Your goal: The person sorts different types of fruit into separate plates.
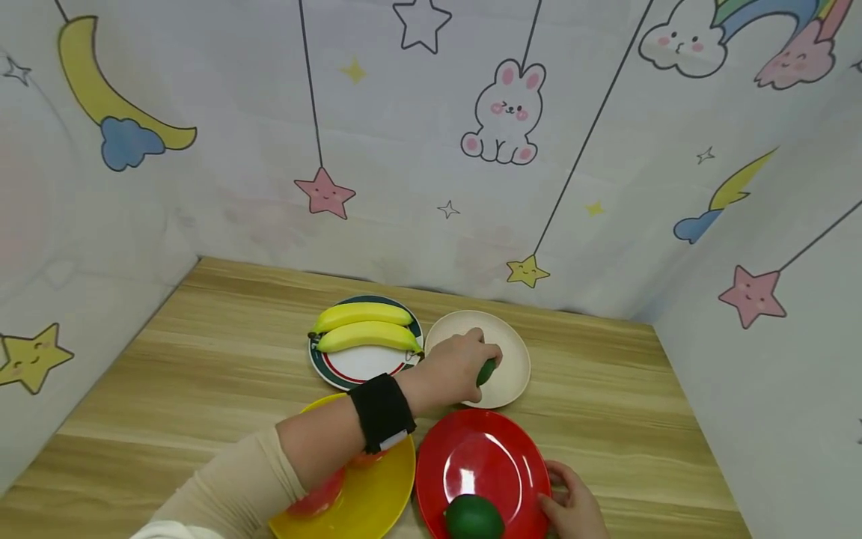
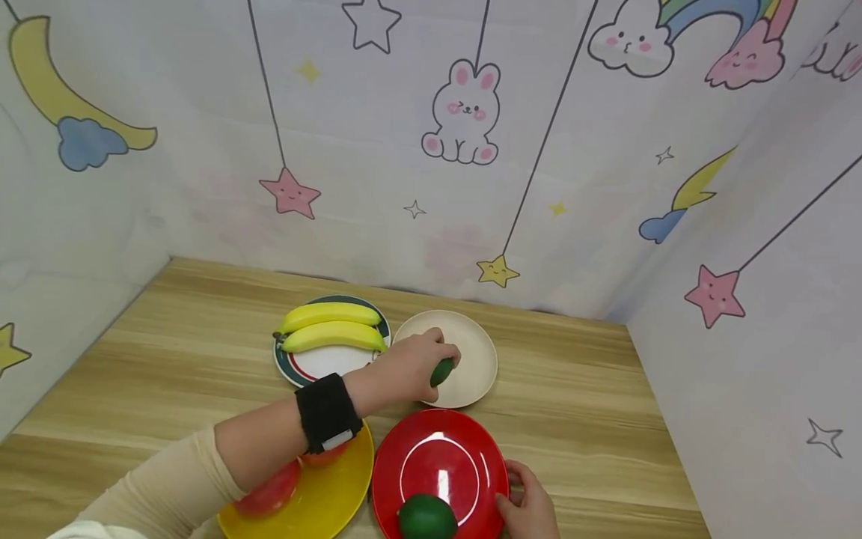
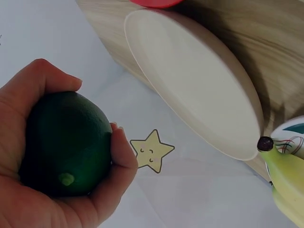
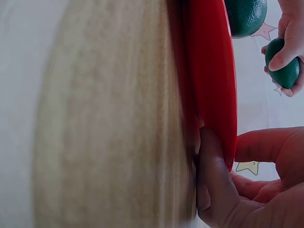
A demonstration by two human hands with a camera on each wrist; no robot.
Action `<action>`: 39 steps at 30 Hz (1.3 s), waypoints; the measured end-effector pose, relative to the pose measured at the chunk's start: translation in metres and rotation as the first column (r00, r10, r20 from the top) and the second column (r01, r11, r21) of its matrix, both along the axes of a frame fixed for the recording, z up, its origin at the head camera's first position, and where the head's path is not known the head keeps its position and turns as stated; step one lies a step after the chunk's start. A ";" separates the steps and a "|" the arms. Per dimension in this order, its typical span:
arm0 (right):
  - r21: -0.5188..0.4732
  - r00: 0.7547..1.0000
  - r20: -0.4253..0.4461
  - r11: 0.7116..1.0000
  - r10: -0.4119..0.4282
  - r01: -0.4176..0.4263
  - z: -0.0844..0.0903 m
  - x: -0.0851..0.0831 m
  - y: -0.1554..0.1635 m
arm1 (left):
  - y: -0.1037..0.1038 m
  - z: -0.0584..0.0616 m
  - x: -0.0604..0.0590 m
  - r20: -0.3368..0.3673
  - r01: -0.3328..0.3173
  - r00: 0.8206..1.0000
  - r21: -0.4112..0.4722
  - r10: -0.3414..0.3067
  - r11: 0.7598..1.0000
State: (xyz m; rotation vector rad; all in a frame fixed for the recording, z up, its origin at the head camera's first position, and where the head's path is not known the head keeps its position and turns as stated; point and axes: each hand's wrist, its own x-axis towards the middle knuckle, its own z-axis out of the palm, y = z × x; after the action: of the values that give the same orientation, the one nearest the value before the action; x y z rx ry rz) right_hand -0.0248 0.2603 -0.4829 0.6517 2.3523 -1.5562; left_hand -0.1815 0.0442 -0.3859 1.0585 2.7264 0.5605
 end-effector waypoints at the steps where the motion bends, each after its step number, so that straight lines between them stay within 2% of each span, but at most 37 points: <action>1: 0.001 1.000 0.010 1.000 -0.002 0.002 0.000 0.000 0.000 | 0.002 -0.001 0.002 0.007 0.003 1.000 -0.003 -0.003 1.000; 5: 0.009 1.000 0.030 1.000 -0.005 0.005 -0.001 -0.002 0.000 | 0.011 -0.002 0.011 0.034 0.012 0.999 -0.036 -0.011 0.999; 10: -0.002 0.999 0.051 1.000 -0.009 0.010 -0.004 -0.003 0.000 | 0.021 -0.003 0.027 0.039 0.054 0.998 -0.102 -0.050 0.993; 19: -0.006 1.000 0.006 1.000 0.021 -0.021 -0.004 0.000 0.002 | 0.032 -0.008 0.046 0.052 0.124 0.992 -0.143 -0.118 0.982; 25: -0.010 0.999 -0.016 0.999 0.038 -0.039 -0.004 0.001 0.003 | 0.033 -0.016 0.056 0.065 0.179 0.983 -0.126 -0.172 0.976; 32: -0.018 0.998 -0.034 0.999 0.044 -0.044 -0.005 0.000 0.003 | 0.036 -0.028 0.067 0.098 0.223 0.971 -0.061 -0.217 0.973; 39: -0.036 0.997 -0.041 0.997 0.066 -0.068 -0.006 0.001 0.005 | 0.044 -0.037 0.075 0.128 0.268 0.957 -0.060 -0.259 0.962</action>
State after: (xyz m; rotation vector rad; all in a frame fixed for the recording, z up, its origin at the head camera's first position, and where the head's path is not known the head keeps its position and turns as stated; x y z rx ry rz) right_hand -0.0239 0.2656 -0.4885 0.5325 2.3424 -1.5943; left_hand -0.1060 0.0883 -0.4225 1.2972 2.4304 0.4552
